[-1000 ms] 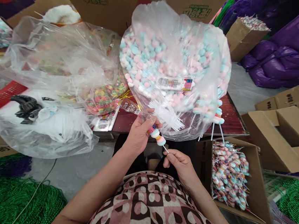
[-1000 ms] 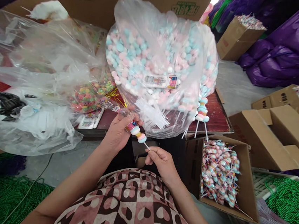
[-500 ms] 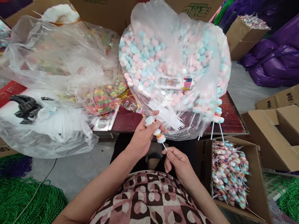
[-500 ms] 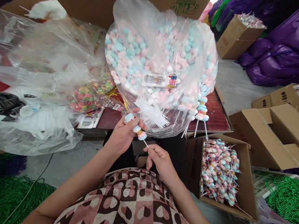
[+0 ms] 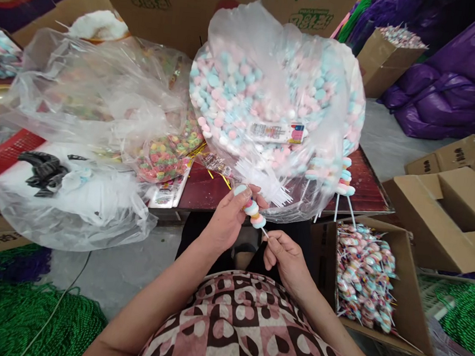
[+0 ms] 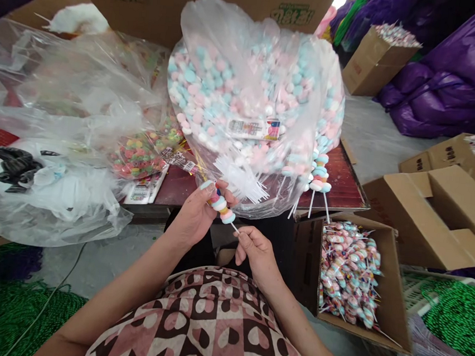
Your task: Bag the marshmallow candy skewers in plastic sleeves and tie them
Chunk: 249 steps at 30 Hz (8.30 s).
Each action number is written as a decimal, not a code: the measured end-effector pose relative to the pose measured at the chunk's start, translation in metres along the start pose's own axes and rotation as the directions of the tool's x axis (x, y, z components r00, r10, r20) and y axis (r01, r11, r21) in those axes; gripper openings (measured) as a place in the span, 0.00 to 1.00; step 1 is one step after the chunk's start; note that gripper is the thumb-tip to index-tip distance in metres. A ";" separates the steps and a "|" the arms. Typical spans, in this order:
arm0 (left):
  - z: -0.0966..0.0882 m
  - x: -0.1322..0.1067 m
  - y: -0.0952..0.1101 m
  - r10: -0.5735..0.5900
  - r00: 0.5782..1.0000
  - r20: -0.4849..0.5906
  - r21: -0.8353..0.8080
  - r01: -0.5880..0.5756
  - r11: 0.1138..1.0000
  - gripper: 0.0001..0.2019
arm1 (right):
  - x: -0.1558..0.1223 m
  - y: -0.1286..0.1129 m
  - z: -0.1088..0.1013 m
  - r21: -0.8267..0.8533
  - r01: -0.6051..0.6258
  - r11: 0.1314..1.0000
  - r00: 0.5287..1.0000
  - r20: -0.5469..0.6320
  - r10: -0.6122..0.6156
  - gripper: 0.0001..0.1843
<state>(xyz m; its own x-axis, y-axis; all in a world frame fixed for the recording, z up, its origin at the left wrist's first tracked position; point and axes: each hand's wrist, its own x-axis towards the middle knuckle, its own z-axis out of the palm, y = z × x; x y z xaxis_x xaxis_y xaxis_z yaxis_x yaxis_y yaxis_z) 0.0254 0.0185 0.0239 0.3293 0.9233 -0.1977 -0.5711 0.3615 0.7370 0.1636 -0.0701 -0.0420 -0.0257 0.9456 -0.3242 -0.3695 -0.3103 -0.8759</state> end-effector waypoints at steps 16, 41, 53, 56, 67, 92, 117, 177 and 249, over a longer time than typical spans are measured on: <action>-0.001 0.003 -0.004 -0.011 1.000 0.023 0.098 0.009 0.995 0.15 | 0.000 -0.003 0.004 0.073 -0.122 0.990 0.979 0.173 0.107 0.16; 0.000 0.000 -0.011 0.032 0.999 -0.023 0.113 -0.029 0.993 0.14 | 0.002 -0.006 0.008 0.078 -0.098 0.992 0.990 0.104 0.090 0.18; -0.005 0.005 0.006 0.114 0.992 -0.047 0.068 -0.111 0.992 0.15 | 0.006 0.000 0.005 0.057 -0.110 0.992 0.988 0.111 0.103 0.18; -0.004 0.006 -0.002 0.086 0.993 -0.077 0.072 -0.080 0.994 0.15 | 0.006 0.001 0.005 0.046 -0.119 0.992 0.987 0.114 0.113 0.18; -0.010 0.014 -0.006 0.046 0.988 -0.147 0.080 -0.034 0.996 0.16 | 0.012 -0.007 0.007 -0.069 -0.044 0.997 0.999 0.006 0.045 0.17; -0.015 0.020 0.010 0.088 0.990 -0.110 -0.052 -0.094 0.994 0.13 | 0.013 -0.009 0.002 -0.048 -0.002 0.999 0.998 -0.069 -0.001 0.15; -0.025 0.024 0.010 0.164 0.975 -0.150 -0.070 -0.176 0.982 0.12 | 0.016 -0.007 -0.002 -0.041 0.037 0.998 0.998 -0.049 -0.039 0.14; -0.030 0.028 0.019 0.145 0.934 -0.325 -0.181 -0.212 0.960 0.07 | 0.002 -0.011 -0.007 -0.150 -0.054 0.987 0.998 -0.025 0.050 0.12; -0.032 0.021 0.012 0.057 0.938 -0.342 -0.186 -0.128 0.974 0.17 | 0.007 -0.065 0.022 -0.006 0.229 0.973 0.970 -0.082 -0.229 0.14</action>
<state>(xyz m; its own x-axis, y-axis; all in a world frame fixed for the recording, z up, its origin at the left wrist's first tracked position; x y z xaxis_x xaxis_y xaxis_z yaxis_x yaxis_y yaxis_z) 0.0012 0.0468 0.0081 0.0188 0.9311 -0.3643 -0.7384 0.2586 0.6228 0.1666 -0.0411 0.0202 0.1358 0.9804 -0.1430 -0.3598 -0.0857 -0.9291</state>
